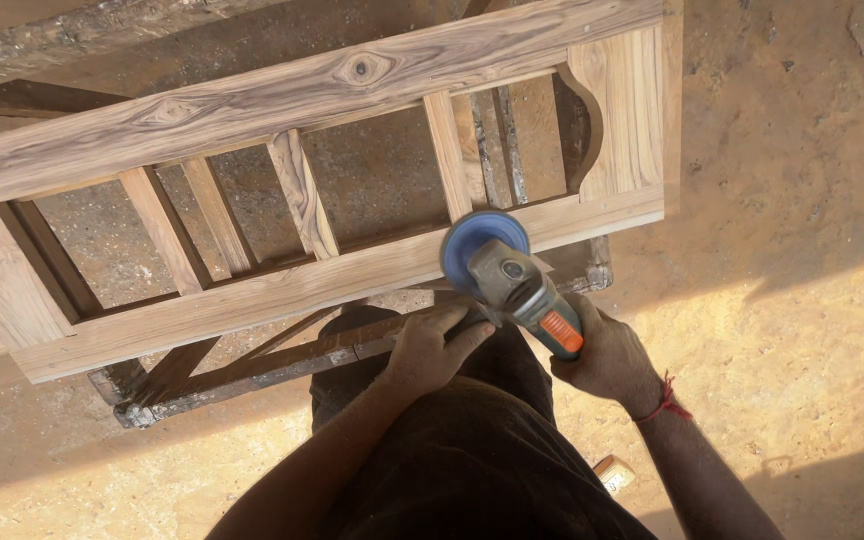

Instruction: The person uses an angle grinder with a sanding disc to smooth the surface of a wooden headboard frame. They systematically move the tool across the flat surfaces and edges of the frame, which is resting on a workbench, to remove roughness and prepare the wood.

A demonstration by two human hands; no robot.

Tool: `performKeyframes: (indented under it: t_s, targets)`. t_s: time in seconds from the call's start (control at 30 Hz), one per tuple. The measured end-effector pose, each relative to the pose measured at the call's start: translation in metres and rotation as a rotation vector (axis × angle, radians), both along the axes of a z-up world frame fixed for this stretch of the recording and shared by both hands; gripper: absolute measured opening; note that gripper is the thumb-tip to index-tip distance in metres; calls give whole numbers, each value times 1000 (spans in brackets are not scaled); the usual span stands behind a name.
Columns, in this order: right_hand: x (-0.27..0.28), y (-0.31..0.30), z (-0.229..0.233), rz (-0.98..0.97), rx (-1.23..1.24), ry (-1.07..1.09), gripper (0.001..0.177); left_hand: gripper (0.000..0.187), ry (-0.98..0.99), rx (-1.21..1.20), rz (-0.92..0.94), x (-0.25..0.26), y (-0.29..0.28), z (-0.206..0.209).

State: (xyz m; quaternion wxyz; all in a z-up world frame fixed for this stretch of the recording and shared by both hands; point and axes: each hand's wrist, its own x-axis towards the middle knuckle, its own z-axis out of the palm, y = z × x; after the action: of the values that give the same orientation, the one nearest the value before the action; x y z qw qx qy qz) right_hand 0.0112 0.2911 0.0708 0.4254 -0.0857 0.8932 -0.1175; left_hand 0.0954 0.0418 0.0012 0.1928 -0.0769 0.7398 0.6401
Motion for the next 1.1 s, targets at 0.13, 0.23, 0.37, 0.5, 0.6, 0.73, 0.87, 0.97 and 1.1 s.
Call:
performKeyframes:
  t_s: [0.13,0.23,0.37,0.5,0.6,0.73,0.87,0.97,1.1]
  targets:
    - [9,-8,0,-66,-20,29,80,41,39,-55,-47,-2,-8,2]
    - [-24,-28,0,-74,-93,9,81,44,-82,-128,-130,-38,-31,-1]
    - [-95,-70,-2,19,-210,72,74,49,-192,-151,-78,-106,-74,0]
    - [-143,-95,6,97,-144,151,78,51,-283,-175,-20,-154,-91,-1]
    - [-148,-91,9,119,-75,77,80,49,-179,-141,-7,-140,-78,-6]
    - [-134,-82,9,153,-8,3,85,49,-109,-28,86,-104,-59,0]
    - [-153,-86,5,201,-54,92,79,46,-266,-69,86,-131,-72,4]
    - [-169,-95,6,192,-27,115,81,46,-320,-94,84,-150,-80,7]
    - [-145,-87,12,212,-56,73,79,48,-111,17,152,-113,-65,-4]
